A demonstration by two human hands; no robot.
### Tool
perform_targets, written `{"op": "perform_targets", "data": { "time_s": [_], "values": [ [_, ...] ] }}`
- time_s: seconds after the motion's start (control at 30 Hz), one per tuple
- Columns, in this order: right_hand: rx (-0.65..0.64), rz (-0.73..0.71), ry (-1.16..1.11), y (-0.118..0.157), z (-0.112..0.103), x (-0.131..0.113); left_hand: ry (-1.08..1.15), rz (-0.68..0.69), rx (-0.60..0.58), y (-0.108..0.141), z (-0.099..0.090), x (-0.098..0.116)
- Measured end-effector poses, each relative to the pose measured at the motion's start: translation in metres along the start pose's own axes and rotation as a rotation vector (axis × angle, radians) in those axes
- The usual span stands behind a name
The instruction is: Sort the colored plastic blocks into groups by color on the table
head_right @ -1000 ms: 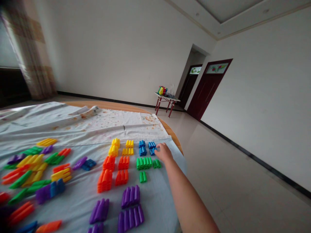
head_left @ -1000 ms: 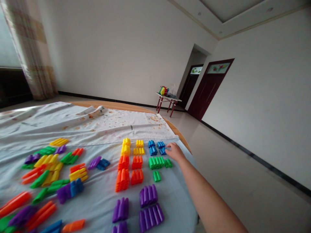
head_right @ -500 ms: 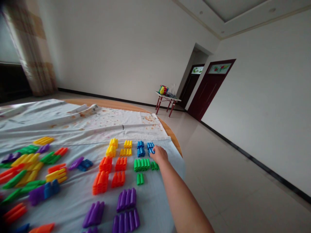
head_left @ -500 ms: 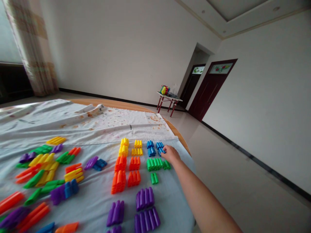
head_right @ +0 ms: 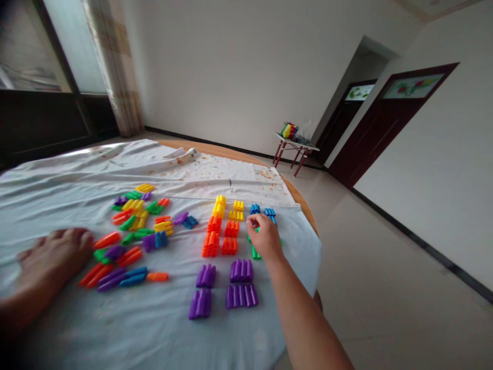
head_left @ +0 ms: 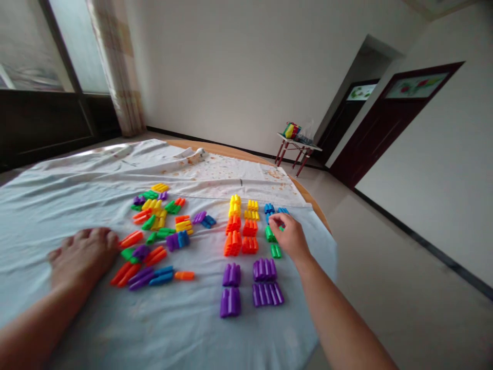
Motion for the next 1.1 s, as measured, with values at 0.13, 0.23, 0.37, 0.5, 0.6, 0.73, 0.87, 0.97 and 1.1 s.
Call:
{"op": "perform_targets", "data": {
  "time_s": [0.13,0.23,0.37,0.5,0.6,0.73,0.87,0.97,1.1],
  "values": [
    [0.059,-0.055,-0.103,0.012,0.007,-0.067,0.0,-0.004,0.013,0.004,-0.003,0.002],
    [0.021,-0.076,-0.204,0.02,0.023,-0.112,0.015,0.016,0.019,0.005,-0.004,0.003],
    [-0.152,-0.131,-0.329,0.025,0.068,-0.165,0.054,0.038,0.01,0.007,-0.005,0.001],
    [-0.365,-0.244,-0.304,0.026,0.12,-0.203,0.094,0.047,0.019,0.01,-0.007,0.0],
    [-0.463,-0.261,-0.236,0.029,0.146,-0.21,0.114,0.054,0.033,0.011,-0.008,-0.001],
    [-0.544,-0.233,-0.152,0.037,0.156,-0.205,0.124,0.06,0.044,0.011,-0.007,-0.001],
    [-0.559,-0.21,-0.105,0.043,0.146,-0.208,0.128,0.062,0.051,0.011,-0.007,0.001],
    [-0.575,-0.23,-0.093,0.049,0.137,-0.215,0.13,0.039,0.054,0.009,-0.005,0.0],
    [-0.552,-0.227,-0.097,0.057,0.129,-0.222,0.142,0.02,0.049,0.007,-0.004,-0.003]
  ]
}}
Point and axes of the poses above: each hand's wrist, its own y-axis away from the middle knuckle, its own z-axis out of the palm, x = y × z, the point moved 6 cm from there along -y, towards the middle knuckle, and after that the axes turned 14 degrees about -z, right-handed, at the moved point
